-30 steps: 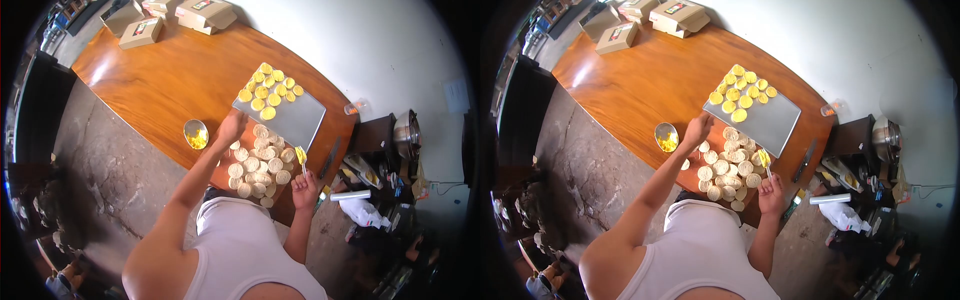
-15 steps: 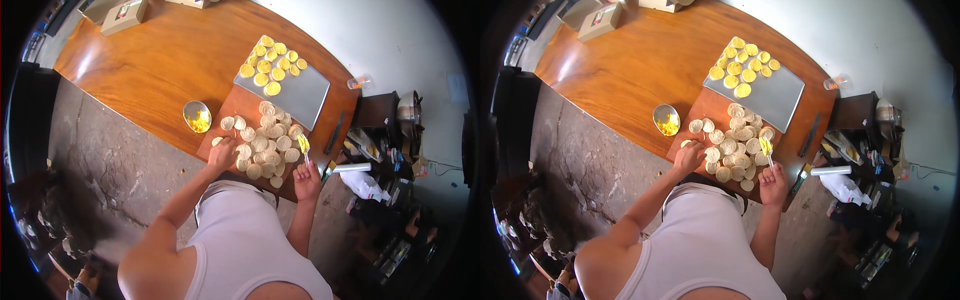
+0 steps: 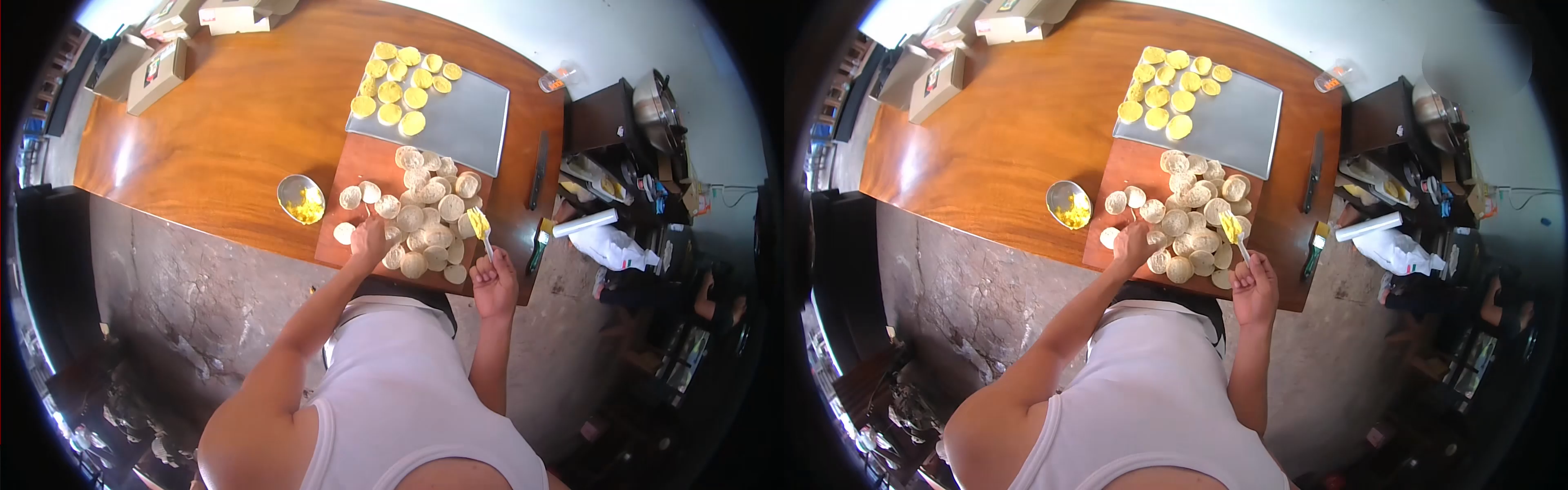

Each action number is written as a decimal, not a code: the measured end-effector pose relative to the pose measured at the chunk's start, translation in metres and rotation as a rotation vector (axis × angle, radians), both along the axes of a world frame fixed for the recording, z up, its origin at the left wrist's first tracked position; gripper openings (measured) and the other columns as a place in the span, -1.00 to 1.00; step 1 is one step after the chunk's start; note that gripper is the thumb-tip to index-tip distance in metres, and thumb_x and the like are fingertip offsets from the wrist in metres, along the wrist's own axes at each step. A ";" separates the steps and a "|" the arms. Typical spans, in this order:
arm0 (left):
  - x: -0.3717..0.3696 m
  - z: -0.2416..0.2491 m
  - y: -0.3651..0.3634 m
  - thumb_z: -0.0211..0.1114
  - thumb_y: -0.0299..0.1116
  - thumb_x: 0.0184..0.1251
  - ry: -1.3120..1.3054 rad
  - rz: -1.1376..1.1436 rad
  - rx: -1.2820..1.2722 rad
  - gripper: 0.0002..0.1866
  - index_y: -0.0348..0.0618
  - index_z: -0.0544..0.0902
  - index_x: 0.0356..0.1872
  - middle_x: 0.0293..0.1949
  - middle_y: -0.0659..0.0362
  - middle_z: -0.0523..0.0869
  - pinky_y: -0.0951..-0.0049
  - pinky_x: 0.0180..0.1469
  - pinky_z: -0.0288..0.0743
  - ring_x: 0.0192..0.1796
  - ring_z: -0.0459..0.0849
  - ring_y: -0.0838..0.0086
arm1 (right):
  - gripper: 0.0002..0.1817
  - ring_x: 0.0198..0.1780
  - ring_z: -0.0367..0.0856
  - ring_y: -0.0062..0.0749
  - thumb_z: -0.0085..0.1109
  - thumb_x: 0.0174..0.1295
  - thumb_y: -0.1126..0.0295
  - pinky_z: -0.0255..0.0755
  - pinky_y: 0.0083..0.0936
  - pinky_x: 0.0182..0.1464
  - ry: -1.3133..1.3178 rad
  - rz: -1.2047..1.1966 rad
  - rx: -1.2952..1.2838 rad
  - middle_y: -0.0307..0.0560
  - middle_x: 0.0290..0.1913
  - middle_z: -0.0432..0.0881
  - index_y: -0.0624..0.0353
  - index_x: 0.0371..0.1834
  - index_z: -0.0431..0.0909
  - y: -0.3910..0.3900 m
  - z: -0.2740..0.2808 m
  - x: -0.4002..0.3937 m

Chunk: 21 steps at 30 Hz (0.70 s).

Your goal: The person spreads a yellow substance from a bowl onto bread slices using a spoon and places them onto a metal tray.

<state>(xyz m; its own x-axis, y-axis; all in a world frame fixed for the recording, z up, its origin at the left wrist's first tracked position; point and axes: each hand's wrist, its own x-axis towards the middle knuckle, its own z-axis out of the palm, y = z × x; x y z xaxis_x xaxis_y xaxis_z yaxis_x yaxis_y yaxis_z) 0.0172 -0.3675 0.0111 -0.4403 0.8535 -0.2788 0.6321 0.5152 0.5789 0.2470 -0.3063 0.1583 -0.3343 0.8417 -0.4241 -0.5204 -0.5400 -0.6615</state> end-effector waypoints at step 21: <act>0.001 0.102 -0.033 0.30 -0.47 0.29 -1.393 0.643 0.508 -0.57 -0.47 0.45 0.11 0.00 -0.03 0.65 0.32 0.07 0.65 0.01 0.69 0.30 | -0.85 -0.49 0.22 -0.77 0.10 0.38 0.39 0.20 -0.70 -0.40 -0.018 0.530 0.069 -0.42 -0.50 0.35 0.22 -0.12 0.56 0.037 -0.036 -0.027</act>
